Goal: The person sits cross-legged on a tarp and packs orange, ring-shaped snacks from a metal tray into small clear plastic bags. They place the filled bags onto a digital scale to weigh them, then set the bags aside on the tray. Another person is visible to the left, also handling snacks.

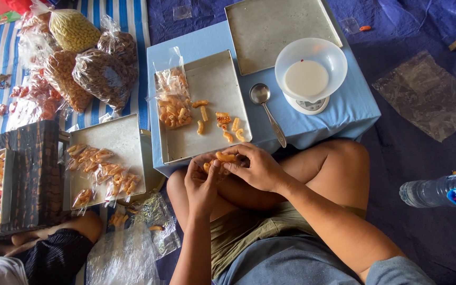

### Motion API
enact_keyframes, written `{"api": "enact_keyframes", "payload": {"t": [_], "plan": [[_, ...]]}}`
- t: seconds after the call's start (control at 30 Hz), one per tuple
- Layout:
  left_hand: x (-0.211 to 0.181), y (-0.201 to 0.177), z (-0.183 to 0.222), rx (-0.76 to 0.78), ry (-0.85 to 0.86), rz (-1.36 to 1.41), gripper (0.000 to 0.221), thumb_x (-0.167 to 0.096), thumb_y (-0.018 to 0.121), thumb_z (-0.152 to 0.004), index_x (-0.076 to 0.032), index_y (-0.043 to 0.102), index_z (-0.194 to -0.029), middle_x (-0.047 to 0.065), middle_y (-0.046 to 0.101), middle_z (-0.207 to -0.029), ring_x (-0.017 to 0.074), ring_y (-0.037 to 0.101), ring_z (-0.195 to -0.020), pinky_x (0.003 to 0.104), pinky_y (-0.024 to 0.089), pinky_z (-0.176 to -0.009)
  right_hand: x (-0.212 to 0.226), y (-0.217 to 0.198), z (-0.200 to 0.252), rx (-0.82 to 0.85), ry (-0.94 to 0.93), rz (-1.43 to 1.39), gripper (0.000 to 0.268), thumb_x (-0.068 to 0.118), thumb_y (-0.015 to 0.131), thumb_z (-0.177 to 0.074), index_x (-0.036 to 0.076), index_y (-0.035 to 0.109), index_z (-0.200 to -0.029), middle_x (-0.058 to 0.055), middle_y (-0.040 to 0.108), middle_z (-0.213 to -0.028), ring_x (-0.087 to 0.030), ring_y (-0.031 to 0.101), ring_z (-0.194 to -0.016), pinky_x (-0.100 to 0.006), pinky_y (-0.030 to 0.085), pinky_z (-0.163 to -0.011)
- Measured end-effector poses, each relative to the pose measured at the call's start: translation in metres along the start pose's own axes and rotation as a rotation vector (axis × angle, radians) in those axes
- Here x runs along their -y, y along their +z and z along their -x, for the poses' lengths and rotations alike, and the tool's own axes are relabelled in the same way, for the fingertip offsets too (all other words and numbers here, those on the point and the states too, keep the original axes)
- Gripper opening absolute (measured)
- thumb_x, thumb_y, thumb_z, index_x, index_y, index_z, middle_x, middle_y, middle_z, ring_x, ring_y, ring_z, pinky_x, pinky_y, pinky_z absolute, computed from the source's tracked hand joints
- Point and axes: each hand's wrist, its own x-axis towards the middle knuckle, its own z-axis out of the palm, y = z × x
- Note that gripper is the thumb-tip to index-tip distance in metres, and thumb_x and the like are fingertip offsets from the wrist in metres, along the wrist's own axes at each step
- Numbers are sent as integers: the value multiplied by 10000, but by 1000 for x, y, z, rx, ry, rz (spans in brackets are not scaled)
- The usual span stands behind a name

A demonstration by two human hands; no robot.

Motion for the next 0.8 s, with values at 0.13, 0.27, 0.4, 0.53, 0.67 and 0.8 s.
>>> {"api": "enact_keyframes", "payload": {"t": [0.13, 0.27, 0.4, 0.53, 0.67, 0.8], "plan": [[5, 1, -7, -32, -36, 55, 214, -106, 757, -947, 45, 668, -1069, 71, 603, -676, 93, 589, -538, 219, 521, -493, -5, 12, -8, -21, 35, -4, 374, 316, 762, -922, 124, 720, -1239, -168, 715, -1136, -315, 734, -1025, -392, 647, -823], [31, -7, -19, -54, -119, 101, 291, -115, 768, -940, 28, 648, -1164, 89, 655, -797, 97, 643, -618, 236, 593, -542, -6, 14, -16, -80, 36, 38, 282, 342, 743, -941, 118, 756, -1112, -121, 743, -987, -290, 757, -945, -389, 636, -795], [52, -13, -27, -62, -146, 113, 360, -124, 784, -928, 36, 627, -1209, 126, 711, -889, 108, 672, -663, 251, 630, -562, -7, 13, -19, -113, 53, 73, 277, 374, 738, -938, 124, 760, -1056, -115, 757, -940, -300, 765, -925, -409, 634, -786], [62, -14, -32, -93, -150, 124, 374, -145, 804, -914, 20, 630, -1202, 139, 743, -921, 106, 675, -677, 237, 626, -550, -7, 11, -23, -94, 58, 112, 308, 403, 718, -951, 109, 756, -1032, -118, 761, -905, -324, 764, -918, -428, 627, -775], [70, -14, -36, -101, -133, 180, 393, -138, 808, -914, 27, 628, -1220, 144, 728, -879, 120, 668, -655, 237, 608, -518, -8, 12, -29, -130, 179, 97, 252, 399, 734, -940, 157, 792, -980, -42, 774, -826, -238, 761, -874, -396, 606, -772], [70, -17, -38, -92, -122, 171, 394, -166, 812, -919, 20, 637, -1219, 167, 750, -889, 119, 672, -658, 241, 603, -514, -4, 10, -27, -132, 239, 95, 260, 430, 736, -949, 181, 812, -946, -34, 791, -814, -215, 765, -851, -377, 602, -762]]}}
